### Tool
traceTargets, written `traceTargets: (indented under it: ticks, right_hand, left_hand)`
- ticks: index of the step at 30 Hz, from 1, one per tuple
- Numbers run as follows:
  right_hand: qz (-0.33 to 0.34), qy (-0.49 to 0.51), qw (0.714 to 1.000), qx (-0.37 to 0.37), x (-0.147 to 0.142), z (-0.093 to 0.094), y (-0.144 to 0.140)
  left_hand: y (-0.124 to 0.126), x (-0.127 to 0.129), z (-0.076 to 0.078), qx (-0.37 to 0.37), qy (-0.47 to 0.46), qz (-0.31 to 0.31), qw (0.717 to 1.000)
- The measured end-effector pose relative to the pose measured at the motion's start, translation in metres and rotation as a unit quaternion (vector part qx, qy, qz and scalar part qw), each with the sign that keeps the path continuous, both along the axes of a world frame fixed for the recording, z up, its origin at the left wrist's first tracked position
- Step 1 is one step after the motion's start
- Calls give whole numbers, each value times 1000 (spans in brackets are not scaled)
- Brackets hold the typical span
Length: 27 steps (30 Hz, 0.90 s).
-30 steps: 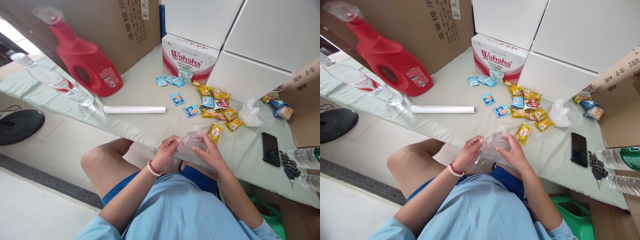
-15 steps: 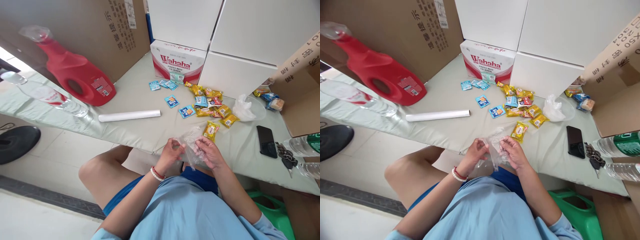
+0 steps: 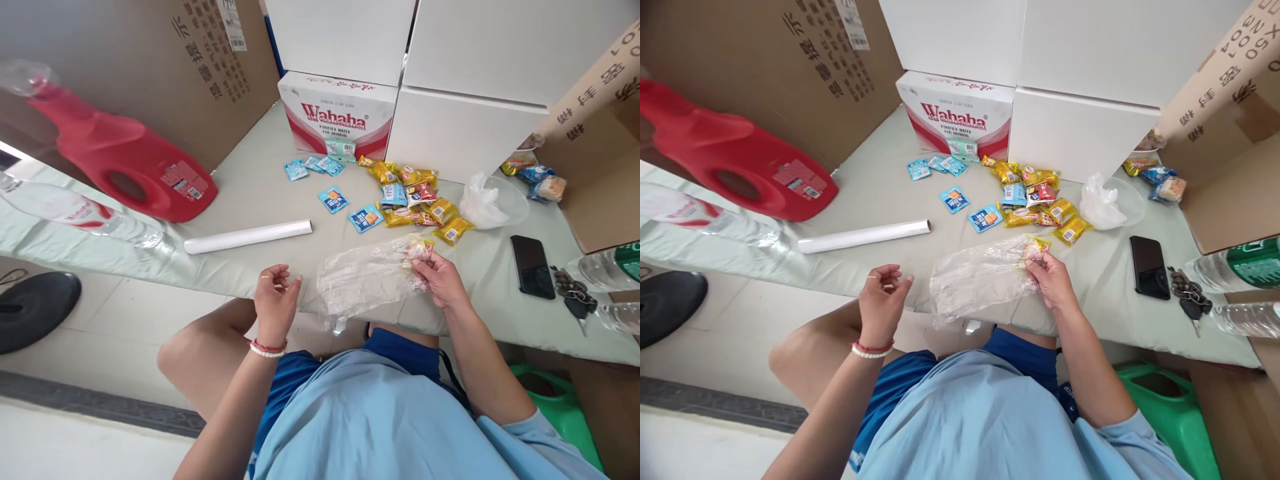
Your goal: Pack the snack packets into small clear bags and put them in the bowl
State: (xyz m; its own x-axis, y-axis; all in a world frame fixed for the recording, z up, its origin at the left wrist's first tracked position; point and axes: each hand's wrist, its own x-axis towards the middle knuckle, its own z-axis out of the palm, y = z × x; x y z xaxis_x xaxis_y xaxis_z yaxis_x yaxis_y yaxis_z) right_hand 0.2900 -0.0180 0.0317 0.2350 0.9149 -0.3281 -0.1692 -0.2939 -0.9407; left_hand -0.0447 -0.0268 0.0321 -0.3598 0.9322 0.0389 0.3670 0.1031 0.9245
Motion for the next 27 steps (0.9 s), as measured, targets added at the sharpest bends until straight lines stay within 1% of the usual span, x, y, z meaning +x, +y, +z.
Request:
traceTargets:
  ticks: [1, 2, 4, 5, 6, 7, 9, 11, 12, 14, 17, 18, 19, 20, 21, 22, 23, 24, 25, 27]
  right_hand:
    - [4, -6, 1000, 4, -3, -1, 2]
    - [8, -11, 1000, 6, -5, -2, 4]
    - [16, -19, 1000, 12, -8, -3, 8]
    - [19, -24, 999, 15, -8, -4, 9]
    - [20, -31, 999, 18, -7, -4, 11]
    - [21, -38, 999, 20, -6, -5, 12]
    - [20, -54, 998, 26, -2, -6, 15]
    - [17, -70, 997, 41, 4, -5, 15]
    - [15, -79, 995, 52, 8, -3, 14]
    - [-4, -123, 989, 83, 16, 3, 9]
    - [-84, -241, 958, 128, 24, 12, -12]
    - [-104, -256, 953, 126, 23, 14, -22]
    - [-100, -242, 959, 106, 19, 14, -32]
    - [-68, -200, 975, 66, 13, 13, -42]
    - [-14, -137, 990, 11, 5, 10, -51]
    - [46, -71, 995, -46, -5, 7, -59]
    - [97, -12, 991, -94, -15, 3, -65]
    - [126, 31, 983, -128, -26, 0, -68]
    - [132, 58, 979, -145, -36, -4, -69]
    - [103, 77, 981, -143, -50, -11, -65]
  left_hand:
    - [-5, 5, 3, 44, 56, -9, 997]
    - [-10, 13, 5, 81, 96, -48, 991]
    - [-18, 31, 5, 127, 137, -190, 964]
    - [-21, 40, 3, 133, 155, -255, 945]
    - [-22, 49, -1, 130, 175, -307, 926]
    - [-21, 56, -6, 119, 195, -346, 910]
    - [-19, 66, -19, 85, 229, -392, 887]
    - [-15, 70, -30, 56, 240, -410, 878]
    - [-14, 71, -34, 47, 236, -410, 880]
    - [-11, 72, -37, 38, 206, -397, 894]
    - [-8, 71, -36, 30, 139, -370, 918]
    - [-7, 72, -35, 25, 120, -361, 925]
    - [-7, 72, -34, 20, 105, -352, 930]
    - [-7, 73, -33, 14, 95, -343, 935]
    - [-7, 75, -32, 9, 87, -335, 938]
    - [-8, 76, -31, 5, 83, -329, 941]
    - [-9, 78, -31, 3, 81, -325, 942]
    - [-10, 80, -30, 4, 81, -325, 942]
    - [-12, 82, -30, 6, 83, -327, 941]
    - [-15, 85, -29, 10, 89, -336, 938]
